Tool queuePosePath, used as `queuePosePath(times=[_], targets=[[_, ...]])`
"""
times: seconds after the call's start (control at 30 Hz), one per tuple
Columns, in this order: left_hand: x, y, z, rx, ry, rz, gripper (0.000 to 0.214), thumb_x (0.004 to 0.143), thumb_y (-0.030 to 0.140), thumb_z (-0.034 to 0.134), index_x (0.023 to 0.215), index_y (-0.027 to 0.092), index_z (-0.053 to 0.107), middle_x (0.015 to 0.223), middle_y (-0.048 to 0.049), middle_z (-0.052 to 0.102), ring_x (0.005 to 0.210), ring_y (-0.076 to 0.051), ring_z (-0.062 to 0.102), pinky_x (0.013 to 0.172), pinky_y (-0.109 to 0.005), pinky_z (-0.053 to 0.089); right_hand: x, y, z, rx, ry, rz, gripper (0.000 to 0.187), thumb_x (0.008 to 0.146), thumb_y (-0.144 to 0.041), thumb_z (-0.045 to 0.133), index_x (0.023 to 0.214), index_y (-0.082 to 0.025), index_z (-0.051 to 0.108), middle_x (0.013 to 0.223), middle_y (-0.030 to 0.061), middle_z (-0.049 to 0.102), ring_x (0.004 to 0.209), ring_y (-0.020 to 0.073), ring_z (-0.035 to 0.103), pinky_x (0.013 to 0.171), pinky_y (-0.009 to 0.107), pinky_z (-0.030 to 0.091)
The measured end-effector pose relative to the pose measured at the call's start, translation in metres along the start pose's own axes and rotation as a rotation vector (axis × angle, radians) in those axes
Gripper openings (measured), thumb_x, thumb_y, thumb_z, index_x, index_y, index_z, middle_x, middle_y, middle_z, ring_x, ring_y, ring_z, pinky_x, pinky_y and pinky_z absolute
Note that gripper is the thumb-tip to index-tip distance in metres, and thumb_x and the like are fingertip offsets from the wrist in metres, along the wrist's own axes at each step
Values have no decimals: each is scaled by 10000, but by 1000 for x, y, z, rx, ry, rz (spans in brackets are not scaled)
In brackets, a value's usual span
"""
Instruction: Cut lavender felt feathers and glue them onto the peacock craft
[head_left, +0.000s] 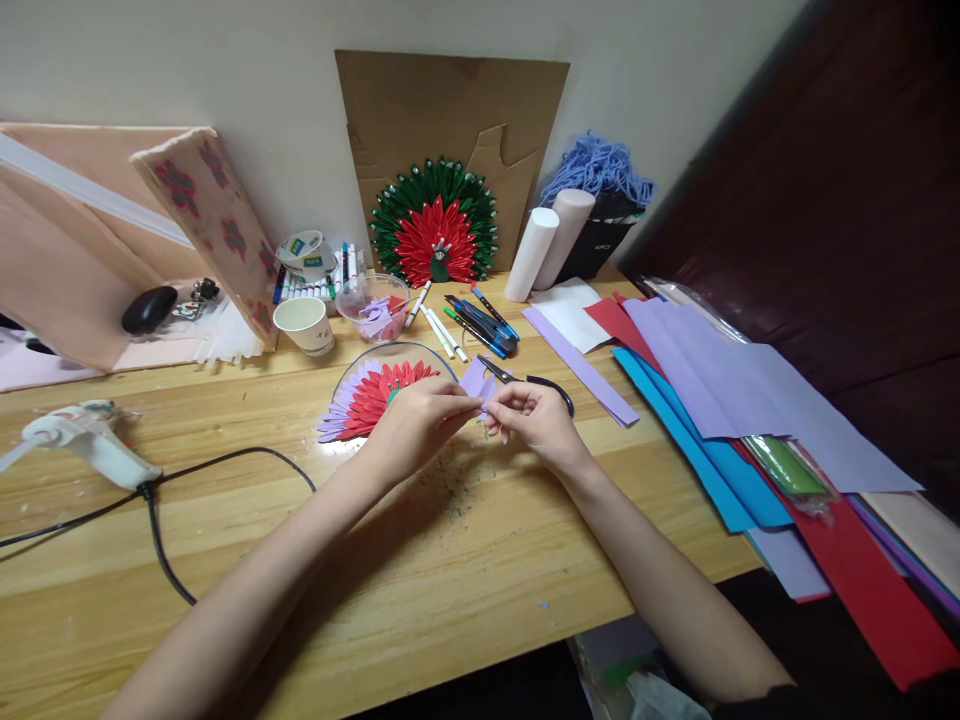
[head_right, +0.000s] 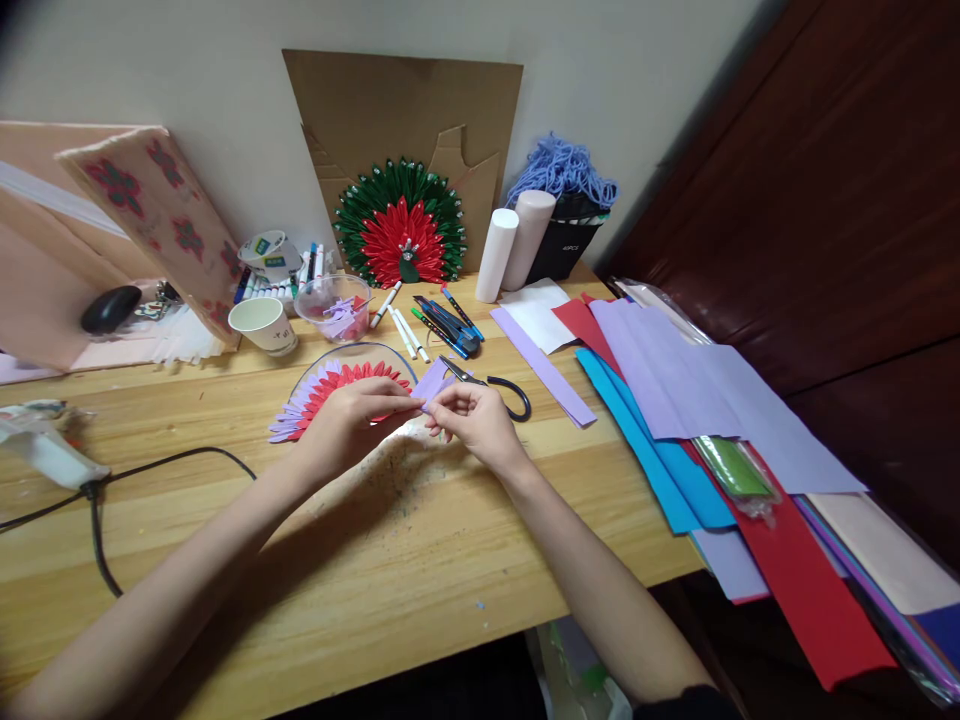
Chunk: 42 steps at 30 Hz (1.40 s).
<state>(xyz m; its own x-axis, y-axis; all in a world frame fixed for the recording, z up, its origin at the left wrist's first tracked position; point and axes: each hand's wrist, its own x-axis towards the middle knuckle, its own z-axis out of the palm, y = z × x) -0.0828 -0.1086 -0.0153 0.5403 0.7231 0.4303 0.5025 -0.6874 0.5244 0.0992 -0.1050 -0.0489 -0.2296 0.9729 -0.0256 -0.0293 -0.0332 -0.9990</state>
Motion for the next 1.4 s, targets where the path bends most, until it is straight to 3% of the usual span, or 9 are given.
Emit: queuePosePath(times=[0.13, 0.3, 0.4, 0.53, 0.77, 1.0, 1.23, 1.4], targets=[[1, 2, -3, 31, -19, -14, 214, 864, 213, 508, 937, 150, 699, 801, -93, 675, 718, -154, 599, 614, -256, 462, -4, -4, 0, -170, 46, -156, 204, 723, -340, 676, 696, -153, 600, 634, 20, 643, 561, 119, 596, 503, 224, 478], [1, 3, -2, 34, -7, -27, 207, 862, 196, 505, 896, 130, 698, 779, -100, 672, 717, -162, 598, 622, -266, 457, -8, -11, -1, -581, 79, -550, 91, 759, -224, 644, 846, -196, 645, 827, 34, 661, 716, 148, 588, 621, 279, 484], [1, 3, 0, 30, 2, -28, 193, 854, 191, 514, 866, 141, 700, 776, -93, 673, 713, -157, 598, 625, -258, 457, -8, -12, -3, -730, 80, -742, 89, 776, -164, 619, 852, -207, 639, 794, 24, 661, 708, 149, 577, 681, 308, 471], [0, 3, 2, 42, -7, -21, 180, 840, 190, 529, 846, 130, 698, 779, -93, 677, 712, -158, 606, 639, -257, 464, -7, -8, -6, -862, 83, -885, 86, 788, -139, 590, 831, -206, 622, 752, 27, 663, 704, 161, 578, 700, 321, 463], [0, 2, 6, 79, -36, -54, 148, 802, 183, 541, 785, 133, 680, 731, -72, 669, 675, -152, 595, 627, -245, 448, -6, -2, -5, -941, 68, -913, 83, 788, -138, 566, 786, -206, 613, 706, 32, 659, 665, 166, 568, 676, 310, 454], [1, 6, 4, -16, -51, -186, 94, 755, 152, 542, 738, 136, 633, 683, -36, 640, 615, -121, 561, 579, -213, 423, -6, -4, -2, -776, 78, -768, 68, 785, -177, 579, 736, -204, 618, 656, 9, 621, 610, 139, 545, 627, 281, 447], [2, 7, 3, -135, -64, -283, 69, 717, 160, 568, 726, 134, 631, 683, -29, 641, 618, -117, 554, 573, -208, 421, -7, -5, -4, -821, 52, -907, 88, 774, -142, 583, 806, -212, 625, 704, 16, 664, 671, 158, 587, 673, 303, 476], [3, 4, 6, -366, -108, -447, 104, 696, 181, 569, 720, 124, 653, 674, -26, 649, 595, -110, 546, 567, -211, 429, -6, -4, -6, -840, 28, -940, 112, 773, -140, 580, 826, -227, 625, 717, 15, 671, 692, 162, 604, 680, 308, 491]])
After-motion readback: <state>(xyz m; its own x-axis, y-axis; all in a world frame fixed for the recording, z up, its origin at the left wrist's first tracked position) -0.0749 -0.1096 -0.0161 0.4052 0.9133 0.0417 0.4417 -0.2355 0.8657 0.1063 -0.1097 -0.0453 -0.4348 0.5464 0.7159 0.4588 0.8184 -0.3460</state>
